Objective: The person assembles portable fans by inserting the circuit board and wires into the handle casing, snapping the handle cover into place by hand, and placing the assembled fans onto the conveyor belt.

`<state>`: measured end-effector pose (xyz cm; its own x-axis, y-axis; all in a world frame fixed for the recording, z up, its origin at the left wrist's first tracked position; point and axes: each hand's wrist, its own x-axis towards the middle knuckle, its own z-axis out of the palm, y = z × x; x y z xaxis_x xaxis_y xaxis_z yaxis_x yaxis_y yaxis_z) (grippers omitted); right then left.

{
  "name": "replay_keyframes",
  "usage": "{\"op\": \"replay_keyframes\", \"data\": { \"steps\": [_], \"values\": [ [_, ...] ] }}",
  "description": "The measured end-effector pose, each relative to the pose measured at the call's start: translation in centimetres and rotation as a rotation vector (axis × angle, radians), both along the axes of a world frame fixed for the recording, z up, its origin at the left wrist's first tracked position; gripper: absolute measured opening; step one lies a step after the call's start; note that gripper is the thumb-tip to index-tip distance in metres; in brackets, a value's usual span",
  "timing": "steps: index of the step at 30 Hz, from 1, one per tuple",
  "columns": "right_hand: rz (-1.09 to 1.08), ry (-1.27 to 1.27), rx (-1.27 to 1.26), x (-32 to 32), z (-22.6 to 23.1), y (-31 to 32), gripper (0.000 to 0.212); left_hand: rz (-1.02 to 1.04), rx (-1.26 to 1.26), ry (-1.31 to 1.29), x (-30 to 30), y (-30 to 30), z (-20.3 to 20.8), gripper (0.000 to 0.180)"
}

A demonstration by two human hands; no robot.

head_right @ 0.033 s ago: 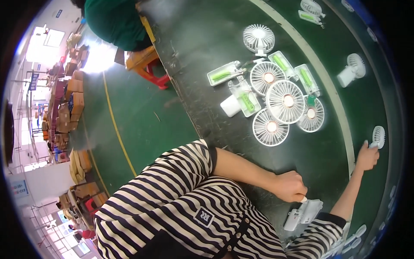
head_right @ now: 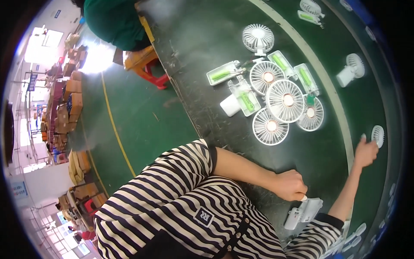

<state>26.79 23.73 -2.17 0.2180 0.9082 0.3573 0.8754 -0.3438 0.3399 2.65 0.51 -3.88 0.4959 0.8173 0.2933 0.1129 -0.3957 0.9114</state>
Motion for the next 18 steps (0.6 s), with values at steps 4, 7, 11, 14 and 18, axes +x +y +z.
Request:
{"op": "replay_keyframes", "data": {
  "steps": [4,7,11,14,18],
  "values": [
    [0.748,0.699,0.009,-16.1,5.1,-7.3,0.047,0.007,0.004,0.069,-0.8,0.1,0.2,0.025],
    [0.987,0.926,-0.295,-24.9,7.7,-12.2,0.064,0.012,-0.025,0.068,-0.8,0.1,-0.3,0.023],
    [0.966,0.787,-0.391,-28.1,7.7,-12.5,0.071,0.092,0.112,-0.007,0.9,-0.2,-1.3,0.017],
    [0.889,0.841,-0.463,-28.7,9.7,-12.5,0.071,0.058,0.115,0.027,1.1,-0.1,-0.5,0.023],
    [0.929,0.671,-0.436,-32.5,10.7,-14.4,0.075,0.062,0.065,0.108,0.2,0.3,-0.7,0.025]
  ]
}}
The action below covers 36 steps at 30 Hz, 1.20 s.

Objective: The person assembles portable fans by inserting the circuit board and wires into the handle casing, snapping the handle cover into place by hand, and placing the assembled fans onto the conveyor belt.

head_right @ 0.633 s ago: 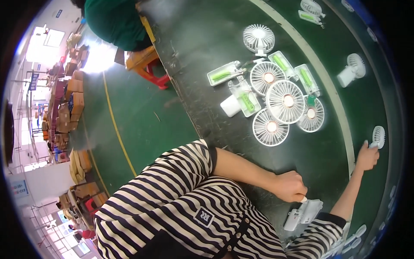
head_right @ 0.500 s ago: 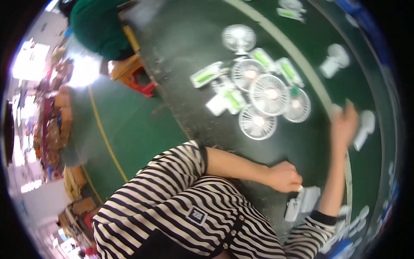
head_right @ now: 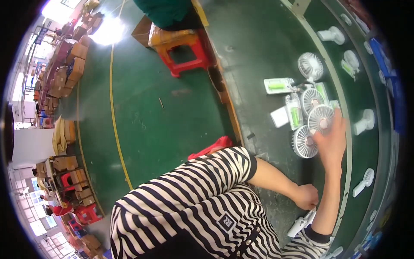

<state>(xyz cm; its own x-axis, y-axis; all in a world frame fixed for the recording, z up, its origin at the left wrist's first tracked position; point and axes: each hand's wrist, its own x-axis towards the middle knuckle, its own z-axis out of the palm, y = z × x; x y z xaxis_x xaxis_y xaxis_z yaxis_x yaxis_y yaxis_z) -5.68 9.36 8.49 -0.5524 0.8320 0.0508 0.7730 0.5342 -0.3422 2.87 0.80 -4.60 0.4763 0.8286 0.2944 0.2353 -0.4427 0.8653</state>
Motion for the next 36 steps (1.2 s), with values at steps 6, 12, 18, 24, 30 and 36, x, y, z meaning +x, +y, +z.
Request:
{"op": "replay_keyframes", "data": {
  "steps": [6,12,18,24,30,36],
  "values": [
    [-0.030,0.055,0.116,1.2,-1.6,-0.3,0.086,-0.072,-0.011,0.059,0.6,-0.2,0.1,0.021],
    [-0.194,0.565,-0.189,3.5,1.2,-3.1,0.075,0.007,0.168,0.047,2.3,-0.1,-1.5,0.022],
    [-0.304,1.375,-0.126,8.6,5.7,-5.7,0.054,-0.076,0.097,0.079,-0.5,-0.4,0.6,0.027],
    [-0.444,1.622,-0.187,15.4,4.3,-9.0,0.032,-0.302,-0.150,0.097,-1.5,-2.1,1.8,0.024],
    [-0.865,1.664,-0.163,20.0,-2.3,-12.7,0.034,-0.943,-0.300,0.285,-7.7,-5.0,6.1,0.018],
    [-0.893,1.852,-0.243,21.6,-6.4,-14.8,0.033,0.017,0.291,0.160,-6.5,-1.9,5.9,0.025]
  ]
}}
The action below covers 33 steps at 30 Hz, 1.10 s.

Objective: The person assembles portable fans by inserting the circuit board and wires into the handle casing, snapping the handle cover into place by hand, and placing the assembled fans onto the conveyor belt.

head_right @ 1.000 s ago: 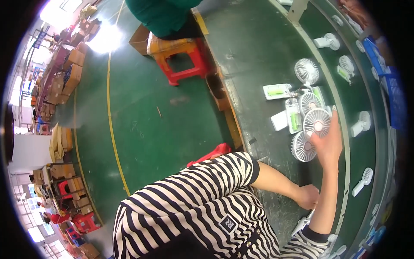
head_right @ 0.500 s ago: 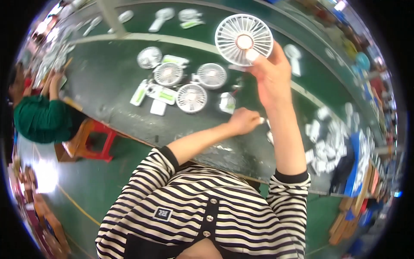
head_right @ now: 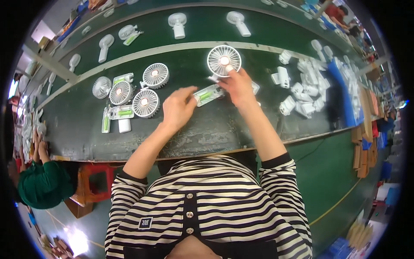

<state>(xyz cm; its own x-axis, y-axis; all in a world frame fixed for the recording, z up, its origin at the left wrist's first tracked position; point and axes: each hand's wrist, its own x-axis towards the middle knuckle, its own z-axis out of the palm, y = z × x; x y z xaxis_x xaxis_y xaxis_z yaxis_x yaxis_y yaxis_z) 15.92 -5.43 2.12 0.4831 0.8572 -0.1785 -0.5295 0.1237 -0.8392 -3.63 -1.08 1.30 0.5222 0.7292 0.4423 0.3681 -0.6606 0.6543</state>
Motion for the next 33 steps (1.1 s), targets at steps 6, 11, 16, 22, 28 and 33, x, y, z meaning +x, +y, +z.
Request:
{"op": "replay_keyframes", "data": {
  "steps": [6,11,16,22,28,33],
  "values": [
    [0.021,0.235,0.176,0.6,-0.9,-0.9,0.031,-0.044,0.077,0.310,4.7,1.0,-2.7,0.053],
    [-0.054,0.442,0.142,-0.5,-2.0,-1.4,0.033,0.126,-0.275,0.402,5.4,0.9,-2.1,0.046],
    [0.017,0.467,0.091,-0.8,-5.4,-2.0,0.035,0.088,-0.815,-0.015,3.0,2.1,-2.5,0.033],
    [-0.036,0.192,0.009,4.1,-6.6,-1.0,0.028,-0.034,-1.332,-0.275,2.5,0.4,-2.0,0.017],
    [-0.024,0.181,-0.009,4.4,-4.4,-1.0,0.030,-0.019,-1.489,-0.366,3.3,0.6,-1.7,0.023],
    [0.207,0.315,0.114,2.8,-1.4,-1.8,0.041,0.146,-1.482,-0.330,4.5,1.2,-0.7,0.034]
  ]
}}
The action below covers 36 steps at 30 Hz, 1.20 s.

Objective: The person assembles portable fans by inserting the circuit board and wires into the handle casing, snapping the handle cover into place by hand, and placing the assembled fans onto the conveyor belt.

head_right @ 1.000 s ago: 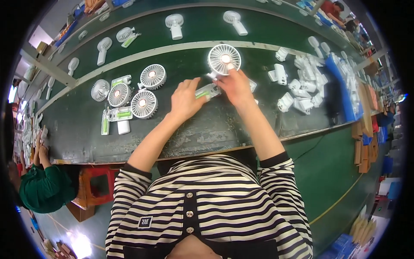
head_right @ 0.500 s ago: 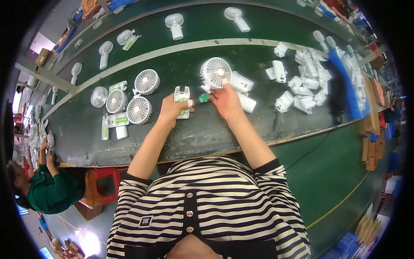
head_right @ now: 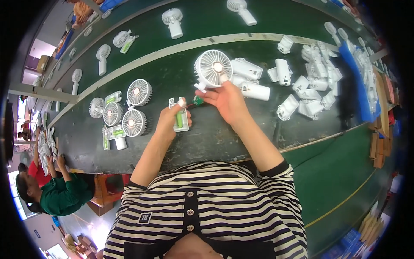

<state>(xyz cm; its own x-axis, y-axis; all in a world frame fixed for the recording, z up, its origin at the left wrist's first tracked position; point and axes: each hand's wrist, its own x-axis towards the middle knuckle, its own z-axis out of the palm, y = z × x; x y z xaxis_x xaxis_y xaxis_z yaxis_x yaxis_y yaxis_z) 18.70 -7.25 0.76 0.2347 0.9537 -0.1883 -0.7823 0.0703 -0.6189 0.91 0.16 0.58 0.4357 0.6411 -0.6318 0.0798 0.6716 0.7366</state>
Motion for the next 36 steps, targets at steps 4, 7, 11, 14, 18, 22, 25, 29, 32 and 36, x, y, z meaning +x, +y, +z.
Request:
{"op": "replay_keyframes", "data": {
  "steps": [4,7,11,14,18,22,25,29,32,36],
  "values": [
    [0.093,0.020,-0.035,-0.6,0.5,-0.3,0.043,-0.046,0.021,0.038,0.9,0.3,0.2,0.023],
    [0.103,-0.023,-0.101,-0.9,-0.3,0.2,0.040,-0.089,0.035,0.028,1.3,0.2,0.5,0.022],
    [-0.022,-0.275,-0.229,-1.5,-1.4,1.0,0.031,-0.158,0.053,-0.035,1.7,-0.3,0.9,0.031],
    [-0.051,-0.443,-0.249,-1.3,-2.3,1.7,0.027,-0.200,0.059,-0.107,1.8,-0.4,1.2,0.036],
    [0.074,-0.488,-0.239,-0.4,-2.6,2.0,0.028,-0.234,0.088,-0.128,1.5,0.1,0.7,0.037],
    [0.112,-0.428,-0.228,-0.1,-2.0,2.0,0.028,-0.257,0.081,-0.223,1.2,1.0,0.3,0.029],
    [0.124,-0.406,-0.227,-0.1,-2.0,2.0,0.028,-0.273,0.161,-0.212,1.9,1.1,0.3,0.022],
    [0.116,-0.318,-0.231,-0.3,-2.3,2.5,0.031,-0.280,0.535,-0.044,2.3,0.9,-0.8,0.022],
    [0.126,-0.291,-0.228,-0.5,-2.2,2.6,0.028,-0.228,0.551,-0.037,2.1,0.5,-0.9,0.020],
    [0.130,-0.471,-0.183,-0.5,-2.1,2.1,0.028,-0.105,0.341,-0.090,1.9,0.5,-0.1,0.020]
  ]
}}
